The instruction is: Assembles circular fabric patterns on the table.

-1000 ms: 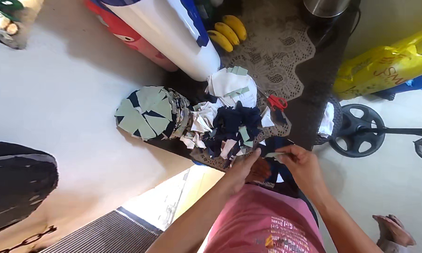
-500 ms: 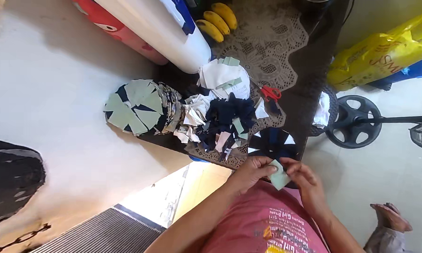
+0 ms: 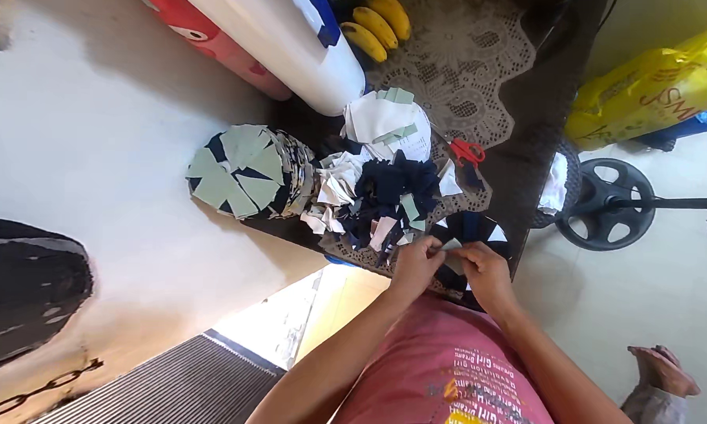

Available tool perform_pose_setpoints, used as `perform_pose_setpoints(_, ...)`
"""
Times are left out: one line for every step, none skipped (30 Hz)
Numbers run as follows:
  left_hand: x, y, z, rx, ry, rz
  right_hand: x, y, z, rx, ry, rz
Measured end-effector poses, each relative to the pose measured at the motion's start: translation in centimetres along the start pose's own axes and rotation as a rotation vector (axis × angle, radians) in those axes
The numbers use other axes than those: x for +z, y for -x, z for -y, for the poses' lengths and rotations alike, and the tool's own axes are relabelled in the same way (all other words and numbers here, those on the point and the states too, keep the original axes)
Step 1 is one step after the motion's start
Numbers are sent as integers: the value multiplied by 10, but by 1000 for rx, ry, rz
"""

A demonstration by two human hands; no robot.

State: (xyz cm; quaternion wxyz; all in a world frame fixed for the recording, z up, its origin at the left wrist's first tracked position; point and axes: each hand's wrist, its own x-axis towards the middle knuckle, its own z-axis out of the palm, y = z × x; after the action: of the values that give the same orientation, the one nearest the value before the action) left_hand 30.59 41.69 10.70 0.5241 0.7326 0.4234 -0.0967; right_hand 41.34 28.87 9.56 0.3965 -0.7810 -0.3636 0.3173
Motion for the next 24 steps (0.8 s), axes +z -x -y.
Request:
perform_pose_setpoints(-1, -6, 0, -23, -22, -24, 3, -8, 0, -14, 50, 11)
perform_pose_setpoints(-3, -11, 0, -48, -39, -43, 6, -15, 0, -25, 97, 23)
perform_pose_setpoints(-3, -16, 0, -71, -48, -54, 8, -21, 0, -23, 134, 40)
perform_pose_setpoints(-4, -19, -1, -93, -57, -58, 10, -27, 0, -14, 160, 59)
perform_pose_setpoints(-5, -22, -2, -109, -70, -61, 12, -31, 1, -7, 178, 70)
perform_pose_setpoints(-6, -24, -3, -127, -90, -61, 14, -34, 0, -10, 195, 69)
perform_pose_setpoints(-6, -26, -5, -143, -117, -62, 17, -36, -2, -27, 213, 58)
perform_pose_setpoints(-6, -28, -6, -157, -149, -59, 19, -37, -4, -45, 233, 44)
perform_pose_setpoints(-6, -29, -7, -168, -181, -54, 21, -38, -6, -62, 255, 38)
perform_pose_setpoints(-5, -30, -8, -172, -211, -51, 22, -38, -7, -81, 283, 37)
perform_pose_setpoints(-5, -31, -8, -167, -233, -53, 23, -38, -9, -101, 312, 32)
perform_pose_setpoints(-4, -32, -7, -158, -247, -56, 24, -39, -11, -114, 337, 31)
perform_pose_setpoints(-3, -32, -7, -144, -258, -62, 25, -39, -13, -124, 355, 31)
perform_pose_setpoints(-3, -33, -6, -131, -267, -67, 26, -40, -14, -131, 369, 29)
perform_pose_setpoints(-3, -33, -6, -121, -273, -72, 27, -40, -15, -134, 382, 25)
perform_pose_setpoints(-3, -33, -6, -115, -283, -75, 28, -40, -16, -137, 389, 20)
perform_pose_setpoints(-3, -33, -6, -110, -292, -78, 28, -41, -16, -131, 395, 21)
perform_pose_setpoints(-3, -34, -6, -109, -298, -80, 28, -41, -16, -123, 400, 24)
perform_pose_setpoints(-3, -35, -7, -112, -302, -78, 28, -42, -16, -120, 405, 25)
perform_pose_setpoints(-4, -36, -7, -116, -304, -78, 28, -43, -16, -124, 409, 25)
perform_pose_setpoints(-4, -36, -7, -122, -306, -78, 28, -43, -17, -132, 413, 22)
perform_pose_setpoints(-4, -37, -8, -128, -309, -78, 28, -43, -17, -141, 417, 18)
perform_pose_setpoints(-4, -37, -8, -131, -310, -78, 28, -43, -18, -155, 421, 10)
perform_pose_setpoints(-4, -38, -9, -133, -311, -76, 28, -43, -18, -170, 426, 1)
